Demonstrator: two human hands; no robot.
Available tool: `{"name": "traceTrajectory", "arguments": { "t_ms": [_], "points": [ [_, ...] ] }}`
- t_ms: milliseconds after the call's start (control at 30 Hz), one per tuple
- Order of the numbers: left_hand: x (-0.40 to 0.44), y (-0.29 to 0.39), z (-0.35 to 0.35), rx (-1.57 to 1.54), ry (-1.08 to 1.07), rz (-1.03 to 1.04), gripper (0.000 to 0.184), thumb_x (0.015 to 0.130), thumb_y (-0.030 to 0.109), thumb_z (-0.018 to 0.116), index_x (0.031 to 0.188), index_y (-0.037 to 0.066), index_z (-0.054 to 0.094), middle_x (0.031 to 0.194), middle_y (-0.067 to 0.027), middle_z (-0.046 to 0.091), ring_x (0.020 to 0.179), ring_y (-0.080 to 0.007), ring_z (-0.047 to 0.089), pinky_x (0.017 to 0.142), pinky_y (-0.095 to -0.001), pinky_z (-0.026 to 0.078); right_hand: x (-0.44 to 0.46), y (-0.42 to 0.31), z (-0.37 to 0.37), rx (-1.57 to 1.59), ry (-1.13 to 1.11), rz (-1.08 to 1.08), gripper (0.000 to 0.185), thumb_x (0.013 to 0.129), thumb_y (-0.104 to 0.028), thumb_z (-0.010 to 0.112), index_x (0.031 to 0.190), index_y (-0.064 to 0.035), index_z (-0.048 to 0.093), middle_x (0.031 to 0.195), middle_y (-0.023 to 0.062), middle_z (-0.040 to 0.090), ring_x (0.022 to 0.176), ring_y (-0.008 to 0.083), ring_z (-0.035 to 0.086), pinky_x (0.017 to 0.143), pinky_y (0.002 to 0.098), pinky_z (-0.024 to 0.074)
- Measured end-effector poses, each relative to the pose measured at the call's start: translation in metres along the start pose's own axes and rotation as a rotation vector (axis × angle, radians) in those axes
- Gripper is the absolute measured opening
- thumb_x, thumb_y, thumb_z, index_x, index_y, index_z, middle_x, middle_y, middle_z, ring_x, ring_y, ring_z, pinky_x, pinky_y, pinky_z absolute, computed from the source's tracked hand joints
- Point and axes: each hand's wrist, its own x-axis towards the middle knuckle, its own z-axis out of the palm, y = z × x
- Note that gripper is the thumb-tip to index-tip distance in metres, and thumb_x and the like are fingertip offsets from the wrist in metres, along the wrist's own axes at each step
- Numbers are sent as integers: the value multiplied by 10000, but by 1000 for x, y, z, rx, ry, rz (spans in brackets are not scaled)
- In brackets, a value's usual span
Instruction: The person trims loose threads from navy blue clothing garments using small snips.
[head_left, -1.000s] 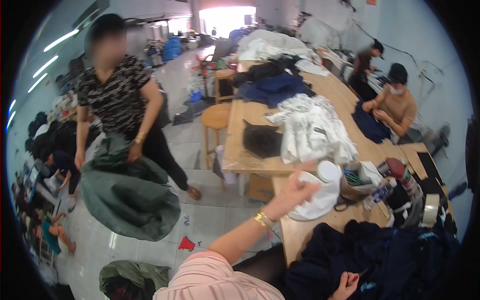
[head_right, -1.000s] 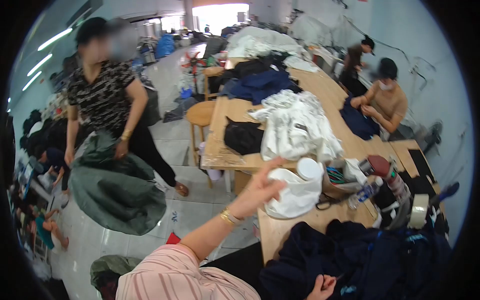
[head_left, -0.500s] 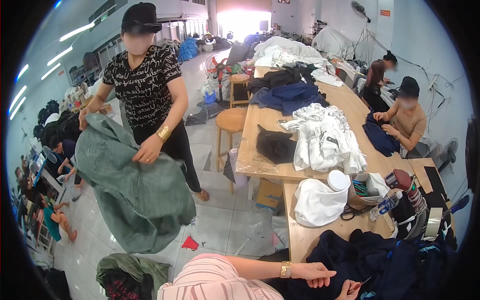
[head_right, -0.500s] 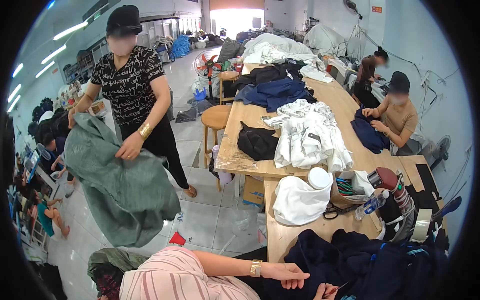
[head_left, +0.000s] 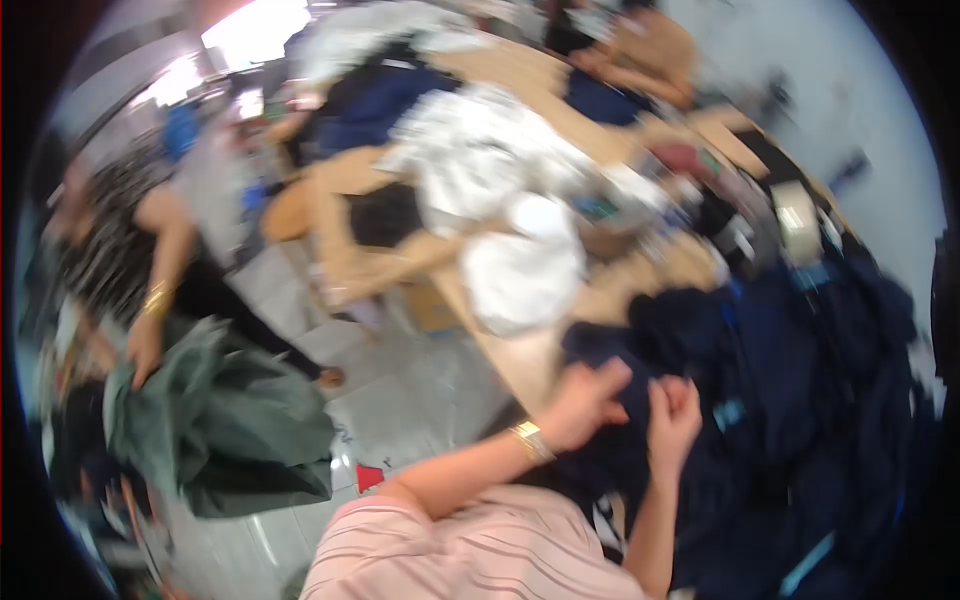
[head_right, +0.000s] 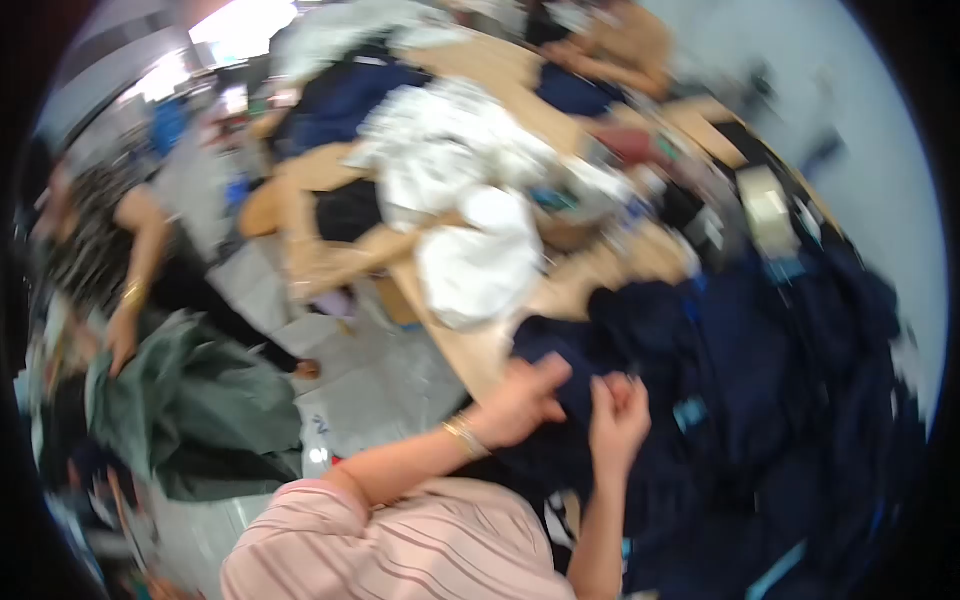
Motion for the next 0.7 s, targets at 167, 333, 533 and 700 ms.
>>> {"name": "traceTrajectory", "arguments": {
  "t_ms": [167, 333, 533, 700],
  "points": [
    [2, 11, -9, -234, 26, 62, 177, 961, 231, 567, 897, 74, 617, 946, -44, 650, 845, -182, 648, 878, -453, 550, -3, -3, -9, 68, 87, -23, 126, 893, -42, 631, 856, -28, 511, 739, -47, 512, 648, -3, 459, 558, 167, 362],
    [-6, 20, 9, -328, -43, 1, 366, 1016, 344, 417, 1014, 41, 621, 1006, -79, 677, 955, -215, 650, 969, -424, 499, 1, -8, 4, -56, -28, -127, 157, 865, -55, 652, 856, -20, 500, 690, 15, 482, 582, 59, 424, 522, 221, 354],
    [1, 2, -9, -251, -191, -4, 440, 1020, 399, 374, 1175, 21, 538, 1128, -110, 622, 1084, -229, 577, 1001, -403, 433, 7, -9, 21, -323, -112, -329, 230, 811, -78, 704, 880, -15, 494, 725, 61, 487, 606, 157, 495, 579, 275, 429],
    [-1, 7, 3, -323, -88, -33, 411, 1030, 360, 357, 1059, 7, 566, 947, -73, 642, 979, -226, 619, 974, -409, 465, 8, 0, 13, 234, -90, 3, 187, 860, -38, 665, 858, -38, 477, 741, -10, 495, 641, 66, 492, 593, 220, 419]
  ]
}}
